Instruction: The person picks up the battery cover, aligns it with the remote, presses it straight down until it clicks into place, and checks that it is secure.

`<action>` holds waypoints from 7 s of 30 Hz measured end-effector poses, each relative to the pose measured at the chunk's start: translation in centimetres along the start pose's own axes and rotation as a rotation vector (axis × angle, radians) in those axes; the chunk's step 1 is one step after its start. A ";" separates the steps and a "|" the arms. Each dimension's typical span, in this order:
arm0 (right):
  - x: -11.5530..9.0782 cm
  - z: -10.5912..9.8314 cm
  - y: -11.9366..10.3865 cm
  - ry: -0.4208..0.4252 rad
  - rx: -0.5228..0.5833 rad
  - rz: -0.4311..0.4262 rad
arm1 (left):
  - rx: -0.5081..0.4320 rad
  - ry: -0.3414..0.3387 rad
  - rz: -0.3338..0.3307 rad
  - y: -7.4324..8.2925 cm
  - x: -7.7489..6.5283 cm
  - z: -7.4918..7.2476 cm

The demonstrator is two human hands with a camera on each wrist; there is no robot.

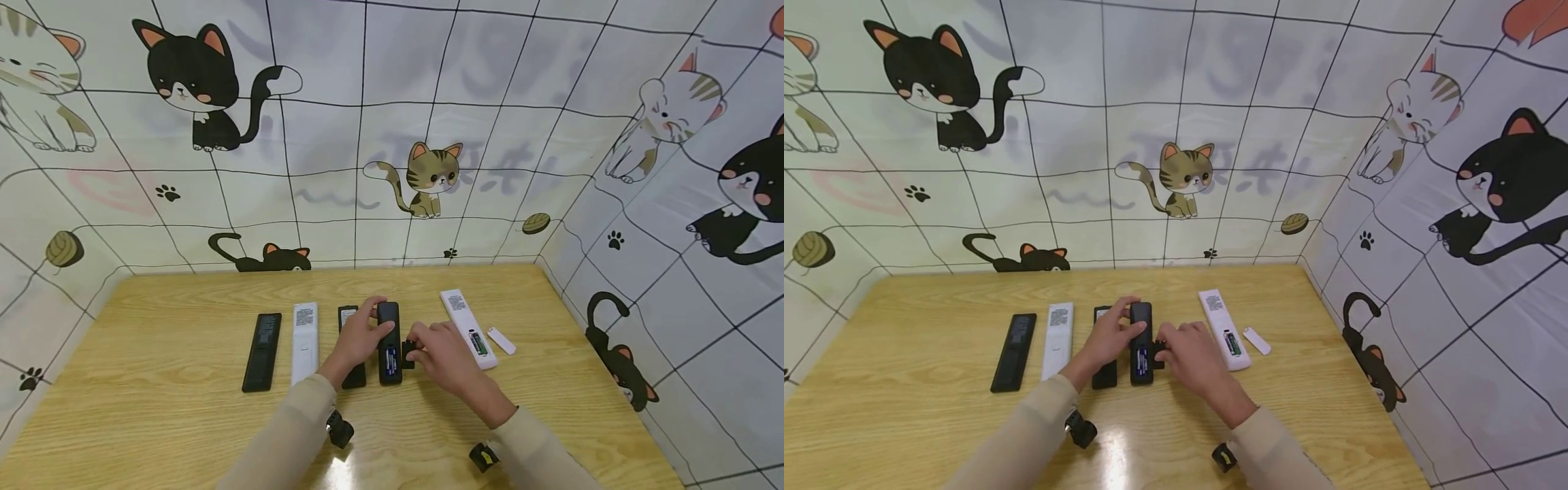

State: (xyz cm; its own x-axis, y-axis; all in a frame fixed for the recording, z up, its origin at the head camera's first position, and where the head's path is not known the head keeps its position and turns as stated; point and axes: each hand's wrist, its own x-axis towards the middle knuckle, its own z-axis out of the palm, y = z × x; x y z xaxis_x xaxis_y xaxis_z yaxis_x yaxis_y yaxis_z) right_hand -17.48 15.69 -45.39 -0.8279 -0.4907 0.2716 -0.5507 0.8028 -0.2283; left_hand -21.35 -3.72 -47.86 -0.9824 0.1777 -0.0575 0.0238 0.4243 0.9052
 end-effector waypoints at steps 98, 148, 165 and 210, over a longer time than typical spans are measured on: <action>0.6 2.5 -1.8 0.008 -0.134 -0.006 | 0.082 0.058 0.149 0.0 -0.9 0.0; 1.8 2.9 -1.6 -0.141 -0.099 0.206 | 0.162 0.119 0.151 -0.1 -1.1 0.4; 1.6 3.3 -1.7 -0.147 -0.138 0.195 | 0.192 0.128 0.137 -0.1 -1.1 0.4; -0.9 1.2 1.6 0.022 -0.074 0.293 | 0.361 0.157 -0.100 0.6 0.0 1.8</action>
State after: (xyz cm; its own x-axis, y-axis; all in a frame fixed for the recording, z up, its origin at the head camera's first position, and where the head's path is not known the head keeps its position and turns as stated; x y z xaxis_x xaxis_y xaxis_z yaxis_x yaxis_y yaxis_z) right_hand -17.75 17.01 -47.09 -0.9475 -0.2277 0.2247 -0.2789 0.9319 -0.2318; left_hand -21.04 -1.87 -48.02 -0.9989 -0.0065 -0.0473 -0.0374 0.7224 0.6905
